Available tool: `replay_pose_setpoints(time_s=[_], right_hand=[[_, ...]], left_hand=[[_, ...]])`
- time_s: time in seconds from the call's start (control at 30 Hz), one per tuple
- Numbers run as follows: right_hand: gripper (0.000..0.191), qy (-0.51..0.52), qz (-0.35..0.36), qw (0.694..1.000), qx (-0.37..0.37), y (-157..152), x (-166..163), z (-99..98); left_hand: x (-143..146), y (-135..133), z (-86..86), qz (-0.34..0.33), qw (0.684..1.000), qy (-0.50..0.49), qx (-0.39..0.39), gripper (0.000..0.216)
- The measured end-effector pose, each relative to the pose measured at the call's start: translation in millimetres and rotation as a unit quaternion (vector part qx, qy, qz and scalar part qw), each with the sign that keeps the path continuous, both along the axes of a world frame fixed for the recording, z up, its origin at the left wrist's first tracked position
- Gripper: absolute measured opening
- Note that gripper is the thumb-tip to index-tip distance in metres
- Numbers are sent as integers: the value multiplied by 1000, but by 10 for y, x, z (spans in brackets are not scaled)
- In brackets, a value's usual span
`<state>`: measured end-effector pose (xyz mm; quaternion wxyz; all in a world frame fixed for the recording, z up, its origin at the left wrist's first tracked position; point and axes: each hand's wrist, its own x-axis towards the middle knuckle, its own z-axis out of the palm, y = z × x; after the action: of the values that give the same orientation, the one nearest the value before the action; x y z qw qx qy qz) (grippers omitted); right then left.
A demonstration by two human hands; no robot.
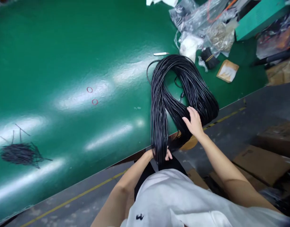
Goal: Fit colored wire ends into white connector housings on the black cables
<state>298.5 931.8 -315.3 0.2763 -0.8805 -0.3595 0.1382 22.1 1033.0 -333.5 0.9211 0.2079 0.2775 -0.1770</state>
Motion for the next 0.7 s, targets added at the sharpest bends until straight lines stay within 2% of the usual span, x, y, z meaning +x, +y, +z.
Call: replay_pose_setpoints(time_s=[0.07, 0.1, 0.17, 0.27, 0.3, 0.37, 0.5, 0.6, 0.7], right_hand=[[72, -1, -2, 1000, -21, 143, 28, -29], [73, 0, -4, 1000, -29, 223, 44, -44], [70, 7, -2, 999, -35, 396, 65, -78], [52, 33, 30, 999, -14, 643, 66, -101], [45, 43, 39, 998, -1, 701, 70, -90], [33, 53, 29, 998, 26, 743, 105, -42], [30, 57, -92, 992, 63, 458, 273, 83], [30, 86, -176, 979, 64, 48, 280, 124], [37, 172, -192, 965, 47, -280, -18, 122]], left_hand=[[-148, 97, 207, -28, 999, -36, -29, 51], [-255, 169, 358, -15, 999, -43, -30, 56], [-476, 346, 724, 66, 997, -33, -4, 69], [-695, 626, 1282, 219, 975, -2, 45, 96], [-728, 711, 1437, 244, 968, -5, 55, 103], [-755, 861, 1683, 250, 965, -29, 70, 106], [-784, 1112, 1987, 210, 968, -88, 104, 95], [-771, 1307, 2160, 197, 966, -126, 107, 106], [-623, 1496, 2344, 203, 958, -190, 65, 124]])
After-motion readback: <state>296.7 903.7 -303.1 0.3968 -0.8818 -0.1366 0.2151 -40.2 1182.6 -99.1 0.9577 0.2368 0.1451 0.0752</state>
